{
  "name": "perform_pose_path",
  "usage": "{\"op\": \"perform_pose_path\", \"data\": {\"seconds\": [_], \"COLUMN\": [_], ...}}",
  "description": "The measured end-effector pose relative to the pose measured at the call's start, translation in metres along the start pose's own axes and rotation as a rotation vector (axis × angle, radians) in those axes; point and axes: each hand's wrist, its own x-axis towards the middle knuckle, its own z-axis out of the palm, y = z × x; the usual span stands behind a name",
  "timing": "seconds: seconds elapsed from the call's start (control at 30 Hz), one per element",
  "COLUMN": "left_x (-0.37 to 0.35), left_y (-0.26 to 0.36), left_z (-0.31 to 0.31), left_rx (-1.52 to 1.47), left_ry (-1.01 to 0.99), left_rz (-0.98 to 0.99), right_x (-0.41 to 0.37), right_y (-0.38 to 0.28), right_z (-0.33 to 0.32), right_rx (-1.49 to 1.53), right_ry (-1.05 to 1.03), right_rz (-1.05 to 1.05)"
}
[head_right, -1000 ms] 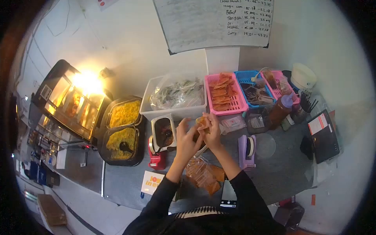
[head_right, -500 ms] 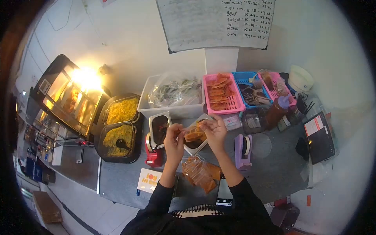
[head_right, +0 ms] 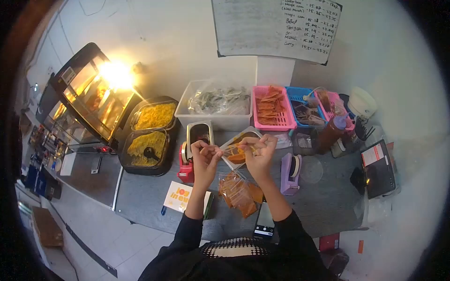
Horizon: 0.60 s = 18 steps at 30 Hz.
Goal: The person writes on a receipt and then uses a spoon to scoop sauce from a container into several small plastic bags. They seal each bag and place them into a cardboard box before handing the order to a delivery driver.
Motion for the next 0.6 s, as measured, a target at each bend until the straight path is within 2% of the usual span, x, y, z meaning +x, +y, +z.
{"op": "perform_pose_path", "data": {"seconds": [0.13,0.4,0.5,0.6], "left_x": [-0.009,-0.036,-0.055,-0.075], "left_y": [-0.005,-0.007,-0.020,-0.033], "left_z": [-0.004,0.006,0.007,0.009], "left_rx": [0.112,0.158,0.175,0.205], "left_ry": [0.006,-0.038,-0.047,-0.084], "left_rz": [0.098,0.065,-0.001,-0.083], "right_x": [-0.009,-0.046,-0.069,-0.102], "right_y": [-0.007,-0.012,-0.004,0.006], "right_z": [0.001,-0.008,-0.018,-0.031], "right_rx": [-0.035,-0.009,-0.111,-0.364], "right_ry": [0.008,-0.013,-0.071,-0.209], "right_rz": [0.027,0.136,0.175,0.182]}}
